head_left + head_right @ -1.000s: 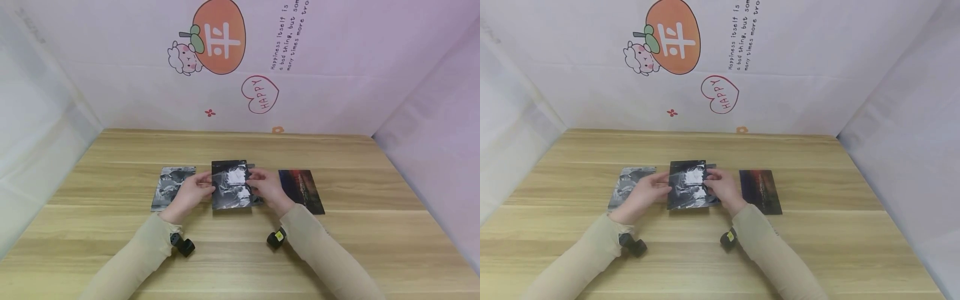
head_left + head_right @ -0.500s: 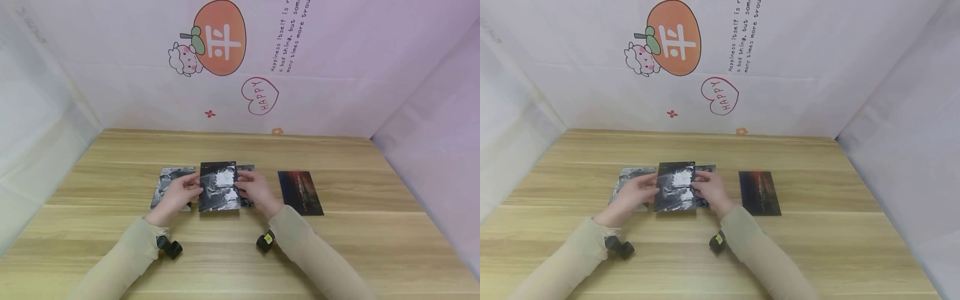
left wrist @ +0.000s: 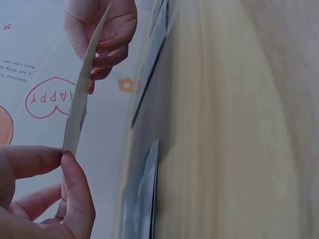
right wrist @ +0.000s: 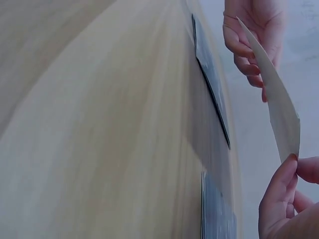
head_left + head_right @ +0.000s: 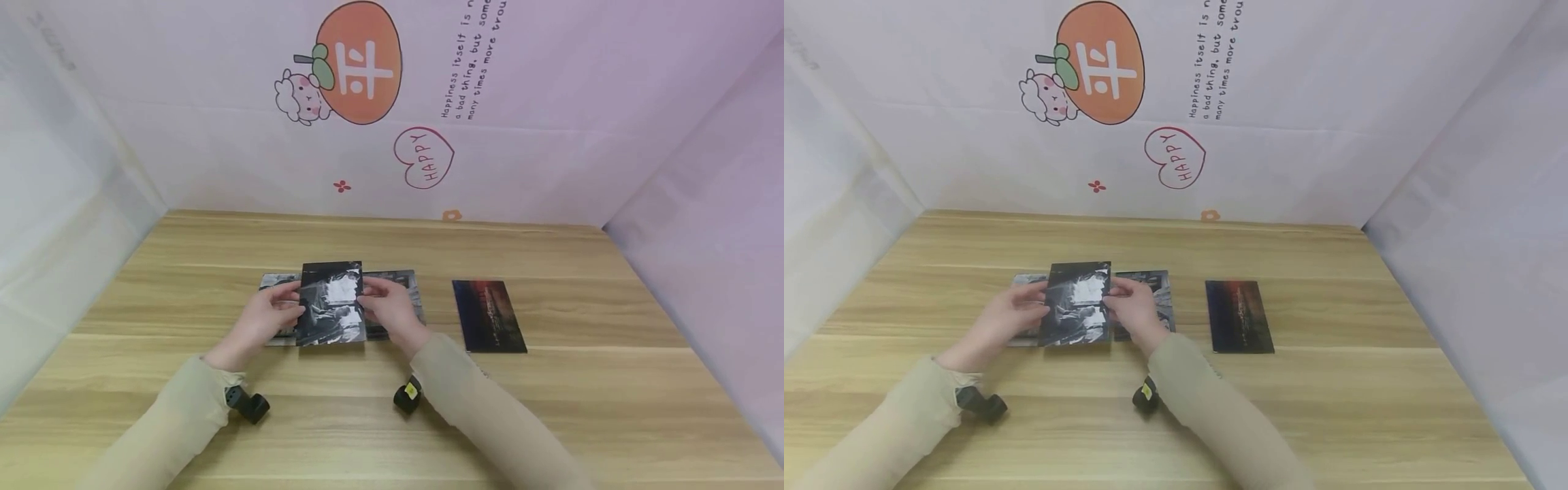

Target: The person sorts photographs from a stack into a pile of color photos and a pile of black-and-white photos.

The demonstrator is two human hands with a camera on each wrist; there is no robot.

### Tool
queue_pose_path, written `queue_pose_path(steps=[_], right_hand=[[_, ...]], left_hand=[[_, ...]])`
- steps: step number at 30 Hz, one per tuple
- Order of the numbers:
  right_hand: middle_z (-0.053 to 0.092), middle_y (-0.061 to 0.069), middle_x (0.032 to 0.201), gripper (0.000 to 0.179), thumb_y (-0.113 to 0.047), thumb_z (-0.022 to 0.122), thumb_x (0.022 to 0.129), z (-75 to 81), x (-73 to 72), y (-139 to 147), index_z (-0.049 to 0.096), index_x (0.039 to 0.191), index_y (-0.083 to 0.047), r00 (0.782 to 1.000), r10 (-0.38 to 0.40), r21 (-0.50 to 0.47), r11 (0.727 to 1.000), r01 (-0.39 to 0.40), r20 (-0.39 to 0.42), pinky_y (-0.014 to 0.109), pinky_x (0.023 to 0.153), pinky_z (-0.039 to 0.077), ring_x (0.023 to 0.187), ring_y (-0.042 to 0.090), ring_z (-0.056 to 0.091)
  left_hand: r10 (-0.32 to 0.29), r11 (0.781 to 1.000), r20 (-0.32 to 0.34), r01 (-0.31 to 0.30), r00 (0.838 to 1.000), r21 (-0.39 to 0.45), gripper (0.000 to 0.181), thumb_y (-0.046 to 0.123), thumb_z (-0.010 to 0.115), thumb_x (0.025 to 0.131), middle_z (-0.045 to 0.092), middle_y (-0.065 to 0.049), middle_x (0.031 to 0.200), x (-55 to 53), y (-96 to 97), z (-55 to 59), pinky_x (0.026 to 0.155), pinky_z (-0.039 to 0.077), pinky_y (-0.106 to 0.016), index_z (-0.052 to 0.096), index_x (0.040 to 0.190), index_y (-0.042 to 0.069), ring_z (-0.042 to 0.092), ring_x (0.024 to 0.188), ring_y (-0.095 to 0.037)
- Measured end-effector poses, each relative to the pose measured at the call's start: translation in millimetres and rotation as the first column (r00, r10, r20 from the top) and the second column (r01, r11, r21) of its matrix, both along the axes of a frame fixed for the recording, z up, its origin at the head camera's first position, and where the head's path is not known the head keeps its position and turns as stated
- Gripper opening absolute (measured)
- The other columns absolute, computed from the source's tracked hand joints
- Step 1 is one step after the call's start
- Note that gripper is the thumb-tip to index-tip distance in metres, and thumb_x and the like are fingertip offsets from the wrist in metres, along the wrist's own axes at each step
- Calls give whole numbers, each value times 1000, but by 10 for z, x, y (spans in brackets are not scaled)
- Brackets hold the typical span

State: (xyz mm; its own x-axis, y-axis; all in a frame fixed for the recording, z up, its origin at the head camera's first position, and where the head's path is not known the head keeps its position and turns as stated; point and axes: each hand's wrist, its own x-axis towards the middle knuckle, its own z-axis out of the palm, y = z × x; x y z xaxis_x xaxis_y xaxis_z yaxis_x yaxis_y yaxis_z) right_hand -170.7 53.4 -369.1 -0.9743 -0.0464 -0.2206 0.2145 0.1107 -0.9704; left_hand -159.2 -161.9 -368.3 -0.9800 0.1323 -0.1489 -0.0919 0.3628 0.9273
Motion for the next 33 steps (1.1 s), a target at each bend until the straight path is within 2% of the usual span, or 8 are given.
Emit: queue_pose_path(steps=[4,9,15,26,33], right_hand=[[57,7,102,43,1,59,89,4,-9,-106,56,131,-6,1000,13,-13,1000,-13,-2,30,80,55,86,13,56],[58,8,102,44,3,61,86,47,-13,-239,57,130,-5,1000,17,-23,1000,-17,15,31,81,56,84,13,56],[60,9,100,47,6,62,83,-57,-72,-372,58,128,-6,999,24,-35,999,-23,33,27,76,56,81,12,57],[59,7,94,49,12,62,81,-81,-97,-613,56,128,0,998,50,-42,998,-49,24,27,72,58,75,11,56],[58,5,88,49,12,63,80,-137,-135,-681,58,127,-1,999,20,-28,999,-19,48,25,68,58,73,12,58]], left_hand=[[6,999,-11,-6,1000,-38,57,0,57,91,49,-22,123,0,-97,34,76,53,-17,34,143,-3,57,99,-14],[12,999,-18,-13,1000,-43,58,1,58,90,49,-23,124,9,-214,88,73,53,-15,34,143,-4,56,94,-5],[14,998,-30,-16,999,-56,58,-2,57,89,49,-23,122,10,-346,72,71,53,-16,35,142,-6,54,86,2],[-35,989,-39,29,999,-146,59,-1,58,89,48,-27,123,-10,-592,54,71,54,-19,32,142,-9,57,90,-6],[-54,980,-40,45,998,-194,59,-2,59,87,50,-32,121,-25,-619,13,69,54,-19,33,139,-13,60,91,-12]])
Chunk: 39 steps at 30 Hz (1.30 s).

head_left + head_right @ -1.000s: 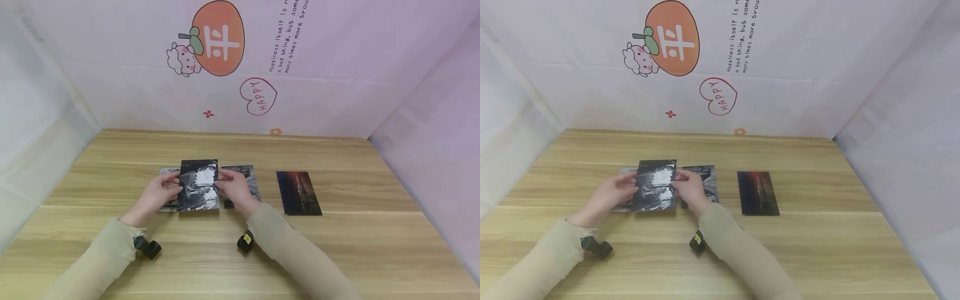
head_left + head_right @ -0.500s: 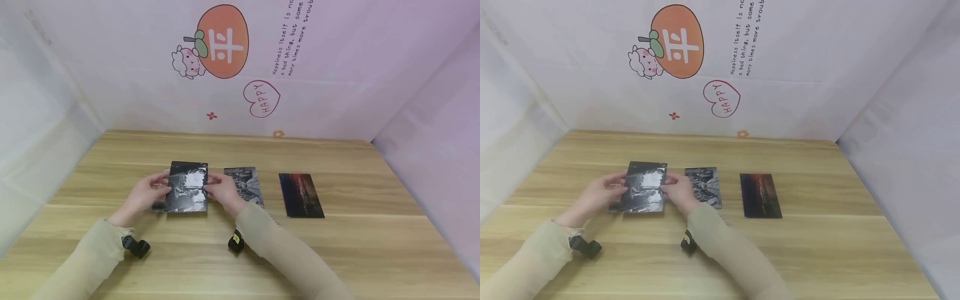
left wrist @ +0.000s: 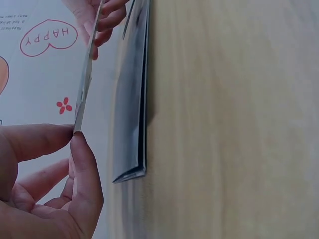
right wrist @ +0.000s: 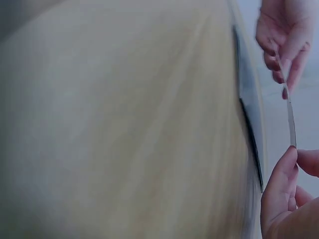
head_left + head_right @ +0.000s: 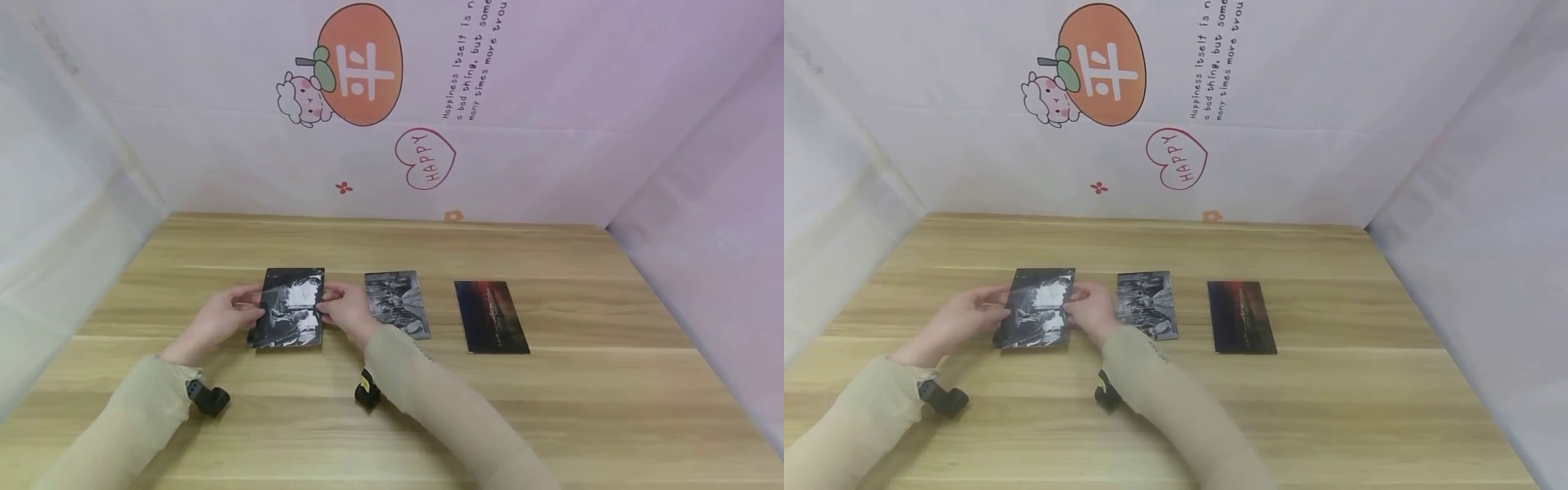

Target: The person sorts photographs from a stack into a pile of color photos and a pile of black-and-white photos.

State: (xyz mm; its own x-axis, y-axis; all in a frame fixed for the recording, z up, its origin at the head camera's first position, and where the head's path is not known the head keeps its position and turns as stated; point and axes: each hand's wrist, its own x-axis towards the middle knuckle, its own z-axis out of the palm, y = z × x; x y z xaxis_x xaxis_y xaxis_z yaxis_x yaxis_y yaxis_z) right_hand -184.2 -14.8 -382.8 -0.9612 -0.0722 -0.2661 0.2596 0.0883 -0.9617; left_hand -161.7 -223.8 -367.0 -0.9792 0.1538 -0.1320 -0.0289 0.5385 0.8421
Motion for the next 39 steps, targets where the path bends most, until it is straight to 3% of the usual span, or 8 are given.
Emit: queue_pose_path(steps=[11,17,23,29,39], right_hand=[[60,2,85,49,11,66,79,-22,-57,-68,60,126,-4,999,-18,22,1000,17,48,22,66,57,76,12,60],[62,5,86,50,10,66,79,-19,-58,-87,58,127,-2,1000,18,98,995,-18,8,22,65,57,73,12,60],[63,7,87,51,10,66,79,-20,-64,-94,57,127,-1,999,46,147,988,-44,-10,23,67,58,73,14,62],[64,8,88,51,9,68,78,-43,-96,-105,57,127,-1,999,53,190,981,-52,-2,22,66,57,73,14,61],[69,13,95,51,7,69,77,-39,-130,-121,58,126,1,996,91,271,959,-86,-6,22,67,57,80,20,67]], left_hand=[[3,999,10,-2,1000,-35,60,-1,58,87,50,-31,121,-65,-48,-52,71,52,-14,32,140,-12,59,98,-20],[4,999,17,-3,1000,-53,60,-1,60,86,51,-29,120,-90,-65,-42,73,53,-15,35,139,-11,59,91,-11],[4,996,27,-1,1000,-91,57,0,59,87,51,-31,122,-101,-66,-36,75,54,-20,36,138,-12,60,95,-20],[-26,984,-20,22,999,-178,59,5,65,85,56,-32,119,-126,-77,-60,81,54,-31,40,136,-11,62,102,-35],[-28,971,-34,19,999,-237,61,8,68,82,59,-30,115,-165,-74,-104,83,52,-39,43,133,-13,61,102,-37]])
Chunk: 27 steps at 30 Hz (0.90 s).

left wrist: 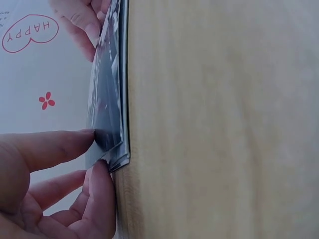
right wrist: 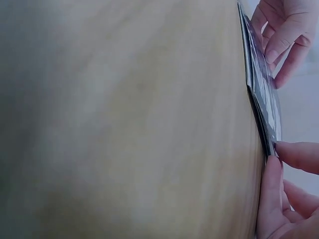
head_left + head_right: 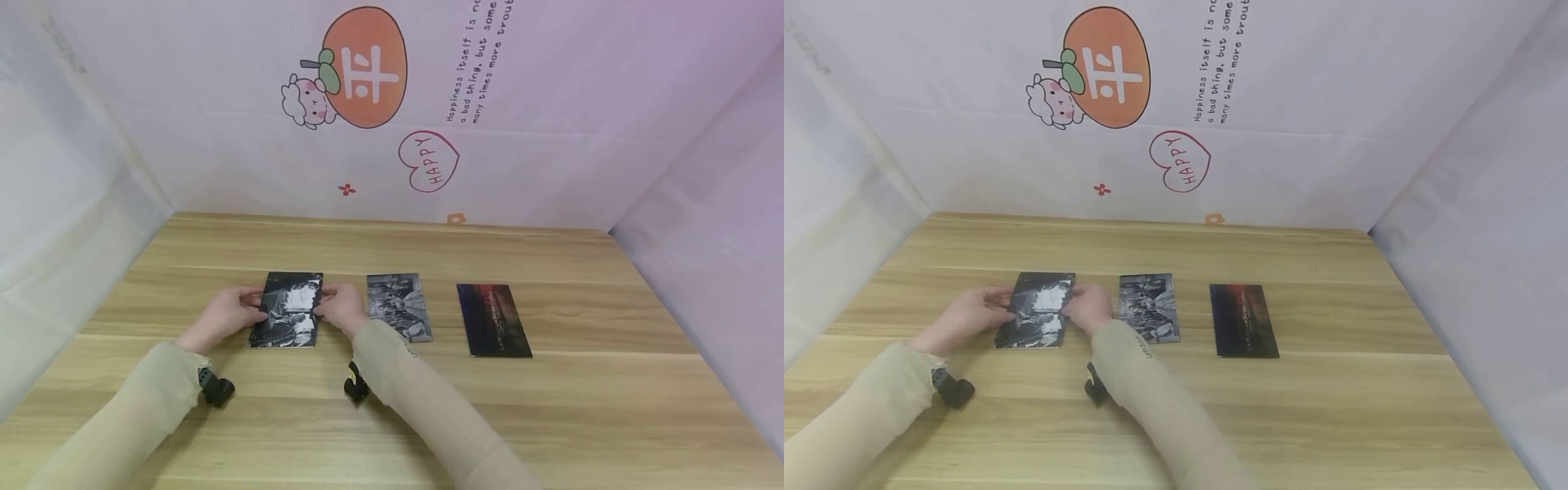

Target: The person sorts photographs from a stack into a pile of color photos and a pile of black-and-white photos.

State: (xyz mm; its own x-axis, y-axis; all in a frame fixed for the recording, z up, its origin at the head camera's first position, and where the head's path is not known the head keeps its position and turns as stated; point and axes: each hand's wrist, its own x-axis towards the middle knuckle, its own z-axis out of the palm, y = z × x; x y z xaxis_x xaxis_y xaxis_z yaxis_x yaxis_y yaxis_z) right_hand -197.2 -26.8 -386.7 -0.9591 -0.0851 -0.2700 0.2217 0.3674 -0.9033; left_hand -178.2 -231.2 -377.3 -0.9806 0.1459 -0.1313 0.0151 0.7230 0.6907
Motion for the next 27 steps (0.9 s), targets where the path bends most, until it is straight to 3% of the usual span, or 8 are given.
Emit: queue_pose_path(steps=[5,12,20,27], right_hand=[[70,14,101,49,3,70,78,22,5,6,58,126,0,1000,21,78,997,-20,-9,22,65,57,78,21,70],[71,14,101,46,0,71,79,17,11,30,60,123,0,999,28,102,994,-27,-17,23,64,56,74,20,70],[68,16,105,44,2,69,80,33,40,44,59,123,2,1000,15,-43,999,-15,6,23,69,57,84,22,68],[66,14,102,46,3,67,81,92,76,142,56,125,1,999,37,-173,984,-34,15,27,76,57,85,21,66]], left_hand=[[0,1000,-2,0,1000,-4,60,7,68,81,60,-30,113,0,26,10,81,51,-37,44,132,-13,58,103,-37],[11,1000,13,-11,1000,1,59,6,67,81,59,-31,115,7,44,14,83,51,-39,44,132,-13,58,104,-38],[13,1000,7,-13,1000,5,57,8,67,83,60,-31,116,18,1,-1,87,51,-42,45,132,-12,60,104,-38],[9,999,-12,-9,1000,44,57,9,65,85,58,-31,117,41,7,81,79,55,-32,43,133,-12,60,104,-37]])
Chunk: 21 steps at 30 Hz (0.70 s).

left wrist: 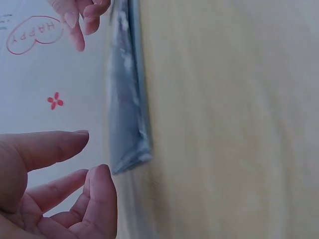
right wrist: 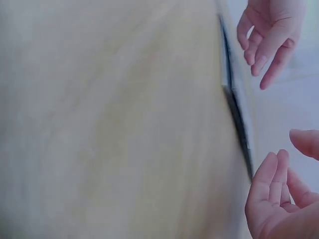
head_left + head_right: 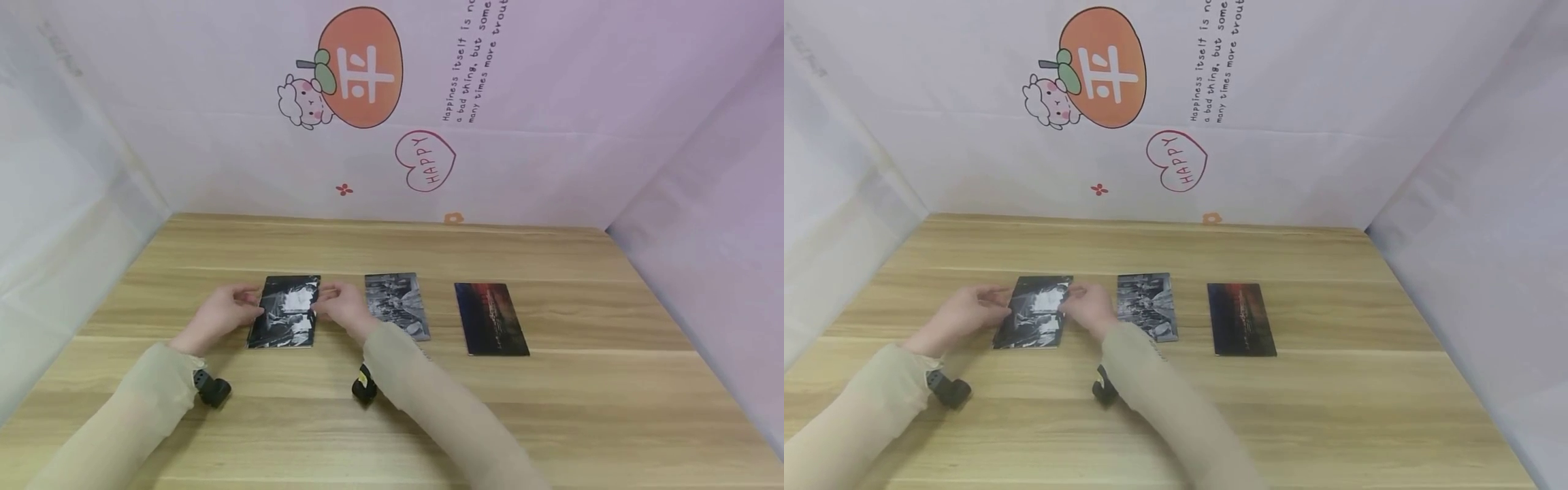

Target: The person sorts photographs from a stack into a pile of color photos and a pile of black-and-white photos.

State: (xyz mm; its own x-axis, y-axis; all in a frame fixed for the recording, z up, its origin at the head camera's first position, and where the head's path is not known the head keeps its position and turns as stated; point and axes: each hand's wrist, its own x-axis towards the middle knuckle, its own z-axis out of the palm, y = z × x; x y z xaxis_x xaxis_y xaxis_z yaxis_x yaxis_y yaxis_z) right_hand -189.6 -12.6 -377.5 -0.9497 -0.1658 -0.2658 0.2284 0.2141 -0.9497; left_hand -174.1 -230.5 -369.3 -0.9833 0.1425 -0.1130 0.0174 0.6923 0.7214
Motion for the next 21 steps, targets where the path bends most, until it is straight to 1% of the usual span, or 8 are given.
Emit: queue_pose_path(steps=[3,5,8,11,15,17,21], right_hand=[[65,13,102,44,0,67,83,36,4,71,57,126,-1,1000,4,-21,1000,-5,-18,30,78,56,84,19,63],[64,12,103,43,-3,67,84,67,9,119,57,126,-2,1000,6,-27,1000,-7,-27,31,80,56,84,18,62],[62,11,105,42,-5,68,85,116,33,181,58,125,-3,999,11,-44,999,-13,-35,31,82,55,88,17,60],[61,10,106,42,-6,67,85,155,69,243,58,126,-4,999,24,-54,998,-26,-44,30,84,55,90,17,60],[61,11,107,43,-5,66,85,166,109,336,57,127,-4,997,49,-57,997,-53,-66,30,85,54,90,17,60],[61,12,109,43,-5,65,86,158,124,391,56,128,-4,995,62,-53,996,-66,-76,31,85,54,90,17,60],[60,14,114,44,-6,63,88,142,146,519,54,130,-4,993,77,-44,996,-81,-87,33,87,53,93,17,60]], left_hand=[[1,999,12,-2,1000,32,58,9,64,87,54,-32,121,16,40,65,76,57,-29,40,136,-11,58,106,-39],[2,999,13,-3,1000,34,59,10,63,88,53,-32,122,31,76,109,74,58,-30,39,137,-11,58,108,-40],[-5,1000,-13,6,1000,29,57,11,63,88,55,-31,121,56,138,162,78,57,-35,40,136,-10,57,109,-42],[-19,999,-44,21,999,42,55,10,64,87,57,-29,118,82,212,201,84,55,-40,43,134,-11,58,108,-42],[-24,997,-50,28,998,67,53,8,63,88,58,-27,116,104,324,221,87,54,-42,44,133,-10,60,106,-39],[-21,997,-49,25,999,72,52,9,63,88,58,-26,116,109,386,216,86,54,-41,45,133,-9,60,105,-38],[-9,992,-29,13,1000,123,51,10,64,89,59,-24,116,107,520,184,85,52,-37,46,134,-7,60,107,-35]])
